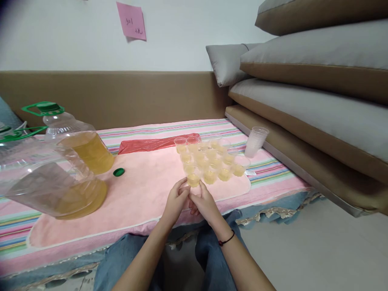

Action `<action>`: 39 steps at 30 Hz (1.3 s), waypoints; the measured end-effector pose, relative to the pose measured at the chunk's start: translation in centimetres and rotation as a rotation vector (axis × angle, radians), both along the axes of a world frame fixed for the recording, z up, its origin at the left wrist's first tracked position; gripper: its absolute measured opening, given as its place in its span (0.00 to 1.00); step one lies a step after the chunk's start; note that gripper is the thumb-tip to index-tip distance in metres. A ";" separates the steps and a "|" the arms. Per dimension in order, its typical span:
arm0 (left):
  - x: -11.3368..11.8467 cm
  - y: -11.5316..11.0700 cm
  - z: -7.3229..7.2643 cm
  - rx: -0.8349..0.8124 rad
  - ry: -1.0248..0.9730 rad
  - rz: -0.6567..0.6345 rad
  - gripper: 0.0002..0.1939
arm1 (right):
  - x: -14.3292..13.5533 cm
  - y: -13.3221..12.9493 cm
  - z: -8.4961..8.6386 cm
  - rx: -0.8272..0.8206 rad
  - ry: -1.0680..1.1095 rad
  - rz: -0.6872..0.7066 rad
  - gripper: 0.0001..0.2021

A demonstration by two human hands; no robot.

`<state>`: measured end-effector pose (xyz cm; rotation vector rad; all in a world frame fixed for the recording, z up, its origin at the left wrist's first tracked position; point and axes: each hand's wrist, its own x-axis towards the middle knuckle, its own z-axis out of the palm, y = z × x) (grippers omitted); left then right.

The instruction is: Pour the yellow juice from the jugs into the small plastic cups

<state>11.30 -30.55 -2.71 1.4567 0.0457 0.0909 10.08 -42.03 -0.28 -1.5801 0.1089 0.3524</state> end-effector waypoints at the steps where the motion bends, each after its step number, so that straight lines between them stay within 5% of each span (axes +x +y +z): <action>1: 0.0 0.0 0.0 0.001 0.003 -0.001 0.25 | 0.0 0.0 0.0 0.000 0.000 0.000 0.47; 13: 0.2 0.8 0.9 0.065 -0.012 0.097 0.20 | -0.5 -0.9 0.1 -0.072 0.061 0.032 0.49; 18: 0.4 2.1 2.2 0.082 -0.023 0.068 0.15 | -1.0 -5.6 1.9 -0.082 0.052 0.209 0.29; 20: 0.4 2.6 2.7 0.077 -0.001 0.032 0.15 | -0.2 -8.8 3.3 -0.148 -0.061 0.153 0.23; 26: 0.7 3.7 3.5 0.046 0.050 0.032 0.17 | 6.9 -19.0 7.8 -0.320 -0.401 -0.386 0.18; 30: 1.2 4.1 3.7 0.064 0.043 0.088 0.22 | 13.3 -23.8 8.3 -0.378 -0.506 -0.627 0.20; 39: 2.1 5.5 3.6 0.101 0.055 0.153 0.27 | 22.2 -27.9 6.3 -0.521 -0.548 -0.665 0.50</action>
